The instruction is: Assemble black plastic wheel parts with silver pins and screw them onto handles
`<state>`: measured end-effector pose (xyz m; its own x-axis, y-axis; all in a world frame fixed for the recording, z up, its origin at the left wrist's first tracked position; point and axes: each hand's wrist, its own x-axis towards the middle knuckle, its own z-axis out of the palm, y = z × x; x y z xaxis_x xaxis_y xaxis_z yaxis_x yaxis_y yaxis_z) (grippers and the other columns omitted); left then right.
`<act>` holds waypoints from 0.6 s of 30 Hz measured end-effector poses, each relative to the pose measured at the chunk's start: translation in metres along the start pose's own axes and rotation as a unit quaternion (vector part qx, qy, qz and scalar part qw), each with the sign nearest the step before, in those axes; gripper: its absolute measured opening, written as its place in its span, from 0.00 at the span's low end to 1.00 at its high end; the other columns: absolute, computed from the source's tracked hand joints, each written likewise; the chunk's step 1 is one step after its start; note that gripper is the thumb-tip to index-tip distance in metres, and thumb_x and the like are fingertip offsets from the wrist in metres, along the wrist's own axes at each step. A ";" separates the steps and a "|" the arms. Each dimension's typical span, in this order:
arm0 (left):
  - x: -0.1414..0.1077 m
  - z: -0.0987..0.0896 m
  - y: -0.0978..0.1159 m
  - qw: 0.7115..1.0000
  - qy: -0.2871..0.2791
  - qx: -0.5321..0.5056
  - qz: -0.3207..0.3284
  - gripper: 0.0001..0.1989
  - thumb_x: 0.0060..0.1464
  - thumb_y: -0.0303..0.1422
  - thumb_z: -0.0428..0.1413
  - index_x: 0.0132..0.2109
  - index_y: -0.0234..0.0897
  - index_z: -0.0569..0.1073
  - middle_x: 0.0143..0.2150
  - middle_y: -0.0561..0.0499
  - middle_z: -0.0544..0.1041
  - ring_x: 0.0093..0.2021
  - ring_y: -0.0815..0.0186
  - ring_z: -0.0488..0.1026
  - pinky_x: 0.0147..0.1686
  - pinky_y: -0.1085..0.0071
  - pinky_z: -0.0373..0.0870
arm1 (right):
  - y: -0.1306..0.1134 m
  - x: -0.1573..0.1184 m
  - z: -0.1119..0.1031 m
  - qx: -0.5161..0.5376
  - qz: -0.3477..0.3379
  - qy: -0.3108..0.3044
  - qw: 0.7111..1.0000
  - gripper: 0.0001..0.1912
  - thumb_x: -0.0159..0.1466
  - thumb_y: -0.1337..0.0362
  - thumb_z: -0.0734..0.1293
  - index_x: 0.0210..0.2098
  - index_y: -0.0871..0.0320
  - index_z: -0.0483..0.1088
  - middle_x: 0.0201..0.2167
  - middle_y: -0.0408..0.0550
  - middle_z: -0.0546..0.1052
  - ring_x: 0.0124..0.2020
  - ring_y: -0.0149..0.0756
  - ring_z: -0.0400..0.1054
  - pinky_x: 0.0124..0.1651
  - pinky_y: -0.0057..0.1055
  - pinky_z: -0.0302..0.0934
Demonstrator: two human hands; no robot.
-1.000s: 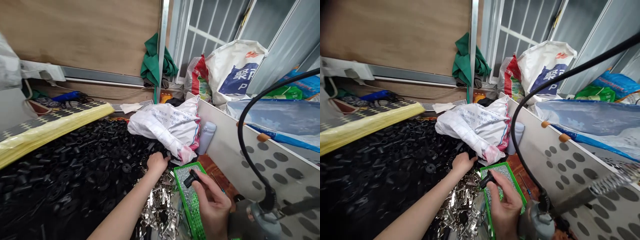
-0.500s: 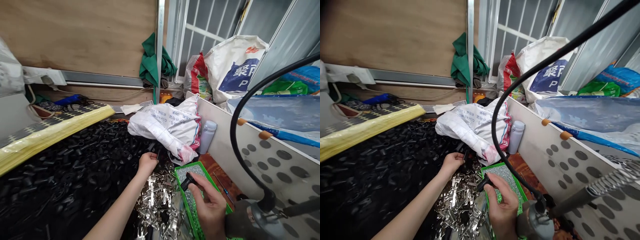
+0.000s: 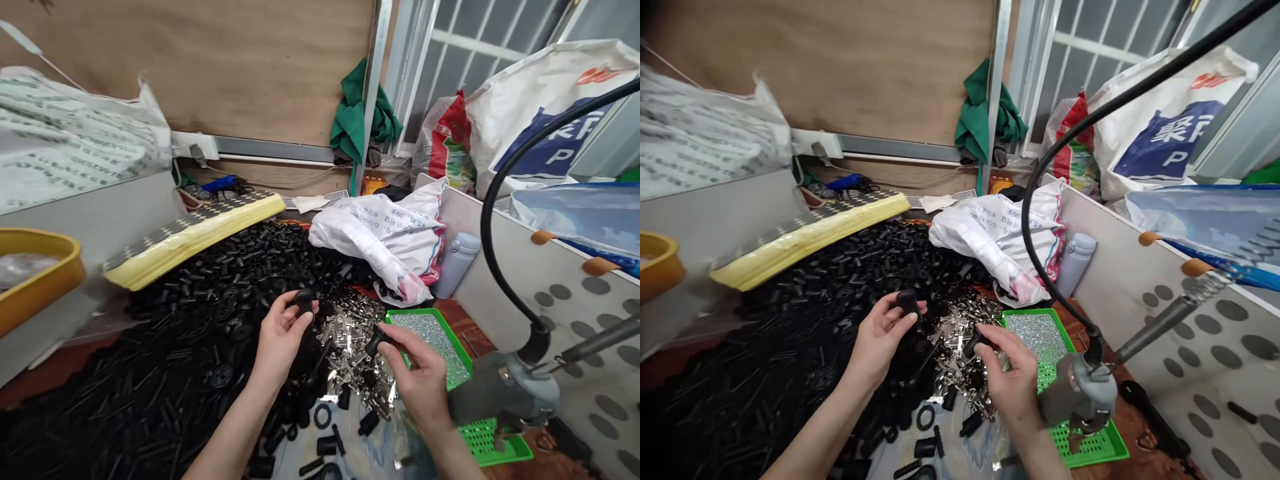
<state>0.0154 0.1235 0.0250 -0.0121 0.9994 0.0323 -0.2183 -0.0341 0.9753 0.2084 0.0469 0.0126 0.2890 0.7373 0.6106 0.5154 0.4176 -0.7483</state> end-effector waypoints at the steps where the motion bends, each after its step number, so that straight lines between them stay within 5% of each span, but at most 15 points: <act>1: -0.004 -0.005 0.003 1.000 0.005 -0.011 0.003 0.21 0.41 0.36 0.63 0.43 0.36 0.67 0.36 0.48 0.80 0.40 0.62 0.77 0.46 0.66 0.68 | -0.002 0.000 0.002 0.005 0.003 -0.008 1.000 0.10 0.57 0.68 0.69 0.39 0.54 0.78 0.37 0.50 0.82 0.39 0.41 0.76 0.42 0.35 0.73; 6: -0.043 -0.022 0.016 0.994 -0.037 -0.061 -0.087 0.24 0.43 0.35 0.64 0.48 0.33 0.70 0.30 0.50 0.78 0.27 0.66 0.72 0.29 0.70 0.71 | -0.016 -0.002 0.015 0.041 0.030 -0.059 0.997 0.10 0.57 0.68 0.69 0.38 0.55 0.79 0.36 0.50 0.82 0.36 0.39 0.77 0.36 0.31 0.74; 10: -0.086 -0.032 0.017 0.978 -0.061 -0.079 -0.180 0.27 0.44 0.36 0.63 0.52 0.33 0.70 0.26 0.52 0.75 0.21 0.69 0.65 0.15 0.76 0.59 | -0.029 -0.008 0.024 0.060 0.035 -0.107 0.992 0.10 0.57 0.69 0.69 0.37 0.55 0.79 0.35 0.48 0.82 0.36 0.38 0.77 0.38 0.32 0.73; 13: -0.107 -0.040 0.014 0.968 -0.051 -0.097 -0.227 0.27 0.44 0.38 0.64 0.52 0.36 0.72 0.26 0.53 0.74 0.20 0.72 0.62 0.13 0.79 0.52 | -0.037 -0.014 0.030 0.058 0.036 -0.138 0.988 0.11 0.57 0.69 0.69 0.38 0.54 0.79 0.37 0.48 0.82 0.39 0.39 0.76 0.40 0.34 0.73; 18: -0.121 -0.050 0.008 0.957 0.015 -0.136 -0.255 0.18 0.47 0.44 0.62 0.40 0.36 0.79 0.24 0.53 0.73 0.23 0.74 0.60 0.22 0.79 0.58 | -0.044 -0.021 0.039 0.066 0.031 -0.155 0.985 0.10 0.56 0.70 0.69 0.37 0.54 0.79 0.36 0.47 0.82 0.38 0.38 0.76 0.43 0.35 0.72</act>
<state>-0.0336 0.0023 0.0176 0.1363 0.8860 -0.4431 -0.4495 0.4539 0.7694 0.1485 0.0337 0.0229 0.0461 0.8818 0.4693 0.3884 0.4170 -0.8217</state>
